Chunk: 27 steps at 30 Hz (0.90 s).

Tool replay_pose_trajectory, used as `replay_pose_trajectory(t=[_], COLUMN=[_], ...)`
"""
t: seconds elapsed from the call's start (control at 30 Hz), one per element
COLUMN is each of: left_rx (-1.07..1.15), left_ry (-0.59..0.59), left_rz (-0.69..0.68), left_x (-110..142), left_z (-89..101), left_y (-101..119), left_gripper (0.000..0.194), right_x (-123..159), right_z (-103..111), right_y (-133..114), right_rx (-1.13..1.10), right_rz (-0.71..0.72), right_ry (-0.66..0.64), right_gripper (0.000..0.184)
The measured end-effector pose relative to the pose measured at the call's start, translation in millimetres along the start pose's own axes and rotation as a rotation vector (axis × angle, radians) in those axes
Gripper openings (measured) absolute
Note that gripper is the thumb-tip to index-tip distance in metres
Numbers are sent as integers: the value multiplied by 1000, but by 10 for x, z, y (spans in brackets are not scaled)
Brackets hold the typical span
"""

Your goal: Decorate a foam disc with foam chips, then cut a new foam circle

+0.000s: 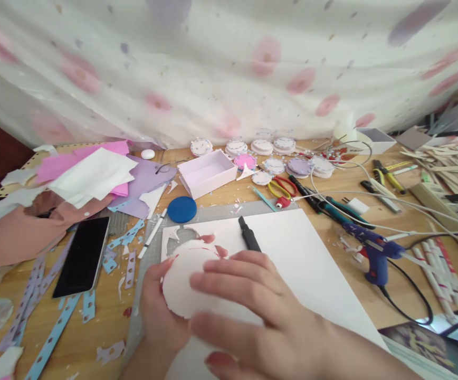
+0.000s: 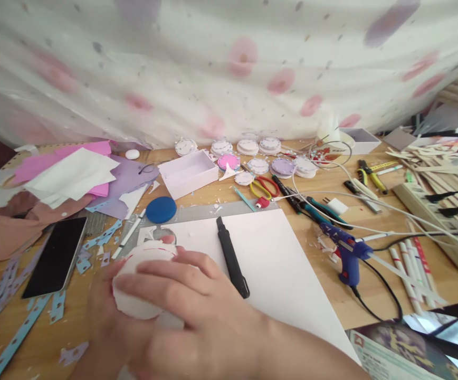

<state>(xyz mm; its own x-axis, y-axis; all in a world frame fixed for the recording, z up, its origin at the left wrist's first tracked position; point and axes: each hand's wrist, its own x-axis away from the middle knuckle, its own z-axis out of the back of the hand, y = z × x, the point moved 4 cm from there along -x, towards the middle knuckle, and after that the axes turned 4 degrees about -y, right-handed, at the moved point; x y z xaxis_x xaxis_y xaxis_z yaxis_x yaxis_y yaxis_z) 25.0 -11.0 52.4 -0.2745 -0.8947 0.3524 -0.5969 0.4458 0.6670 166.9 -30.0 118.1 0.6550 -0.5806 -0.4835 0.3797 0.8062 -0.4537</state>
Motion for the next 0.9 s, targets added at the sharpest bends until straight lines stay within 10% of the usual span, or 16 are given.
replay_pose_trajectory(t=[0.23,0.9], left_rx=[235,-224], left_ry=[-80,-116], left_rz=[59,-61], left_x=[92,213], left_z=[-146,-2], left_y=[-110,-214], left_gripper=[38,61], right_x=[188,246], right_z=[-446,-482], right_y=[113,140], right_rx=[244,-8], right_rz=[26,54], right_ry=[115,183], right_gripper=[30,23])
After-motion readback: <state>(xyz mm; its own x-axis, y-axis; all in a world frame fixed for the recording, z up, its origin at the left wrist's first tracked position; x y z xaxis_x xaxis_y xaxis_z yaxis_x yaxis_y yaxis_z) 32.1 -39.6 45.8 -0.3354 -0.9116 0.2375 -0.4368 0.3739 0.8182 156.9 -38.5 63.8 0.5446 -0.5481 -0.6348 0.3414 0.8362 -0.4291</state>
